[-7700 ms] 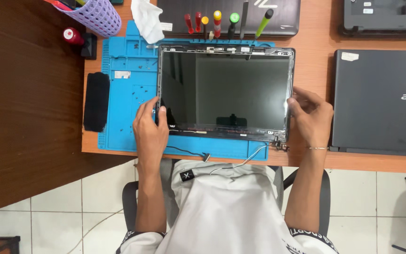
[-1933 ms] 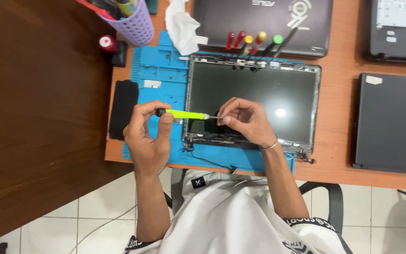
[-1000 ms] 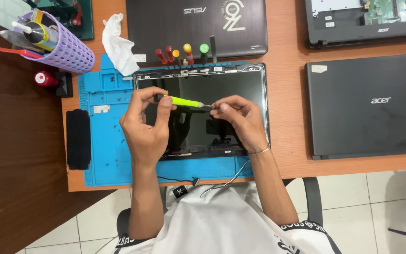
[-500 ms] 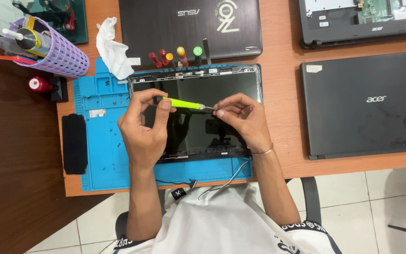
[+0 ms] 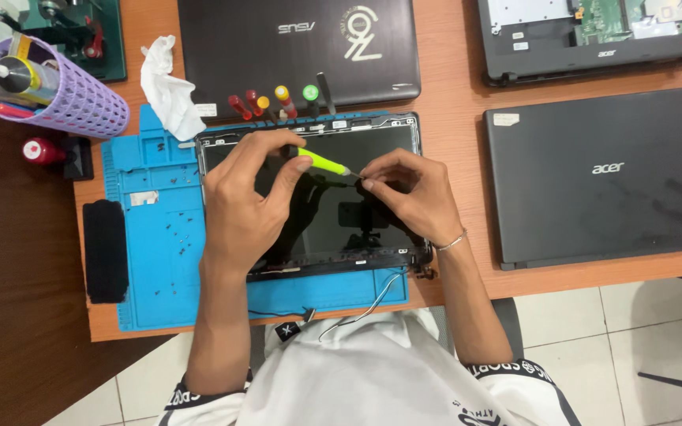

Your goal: The person works on a laptop screen assembly at a repair bench, using a small yellow-handled tool to manipulate wires and components along the edge of the screen frame. The person uses their fingers and the tool to carefully seat or unseat thin cables and connectors around the bezel area of the open laptop screen.

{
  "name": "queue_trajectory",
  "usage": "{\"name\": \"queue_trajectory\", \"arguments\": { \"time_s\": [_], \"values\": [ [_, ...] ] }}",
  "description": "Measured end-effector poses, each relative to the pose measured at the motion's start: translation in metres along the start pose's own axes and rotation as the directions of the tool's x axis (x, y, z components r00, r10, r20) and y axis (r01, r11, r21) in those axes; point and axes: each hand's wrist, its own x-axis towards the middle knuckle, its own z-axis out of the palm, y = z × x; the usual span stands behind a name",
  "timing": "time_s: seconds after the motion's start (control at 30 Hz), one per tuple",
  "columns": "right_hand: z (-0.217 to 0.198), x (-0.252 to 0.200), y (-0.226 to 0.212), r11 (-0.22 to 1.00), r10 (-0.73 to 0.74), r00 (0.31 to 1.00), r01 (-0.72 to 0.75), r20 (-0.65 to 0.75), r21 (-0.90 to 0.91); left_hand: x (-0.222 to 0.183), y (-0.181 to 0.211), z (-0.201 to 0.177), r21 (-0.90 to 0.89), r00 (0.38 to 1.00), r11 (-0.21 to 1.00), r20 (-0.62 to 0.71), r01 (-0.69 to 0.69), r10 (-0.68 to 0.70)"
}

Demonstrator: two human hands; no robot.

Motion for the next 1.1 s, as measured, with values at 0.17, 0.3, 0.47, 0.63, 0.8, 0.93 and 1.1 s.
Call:
{"name": "queue_trajectory", "arguments": {
  "time_s": [0.17,0.3,0.47,0.63,0.8,0.93,1.1],
  "values": [
    [-0.02,0.005,-0.005,0.991,-0.078,0.997,0.074,-0.029,-0.109,0.022,0.003,0.016,-0.02,0.994,0.995,0.059,-0.094,0.095],
    [-0.047,0.016,0.003,0.99,-0.073,0.991,0.057,-0.116,-0.131,0.037,0.003,0.033,0.02,0.98,0.983,0.087,-0.182,0.18],
    [-0.067,0.047,0.032,0.965,-0.025,0.967,-0.042,-0.253,-0.259,0.056,0.002,0.062,0.082,0.961,0.963,0.12,-0.258,0.248],
    [-0.071,0.057,0.046,0.948,0.129,0.954,-0.199,-0.27,-0.248,0.073,-0.001,0.088,0.102,0.946,0.951,0.178,-0.293,0.272],
    [-0.063,0.06,0.049,0.938,0.217,0.93,-0.283,-0.297,-0.198,0.082,-0.006,0.104,0.107,0.938,0.947,0.209,-0.303,0.277],
    [-0.064,0.062,0.052,0.949,0.065,0.961,-0.142,-0.267,-0.282,0.085,-0.009,0.113,0.107,0.932,0.942,0.221,-0.317,0.288],
    [-0.066,0.062,0.059,0.953,0.172,0.948,-0.229,-0.269,-0.198,0.087,-0.012,0.118,0.127,0.927,0.937,0.241,-0.325,0.288]
  ]
}}
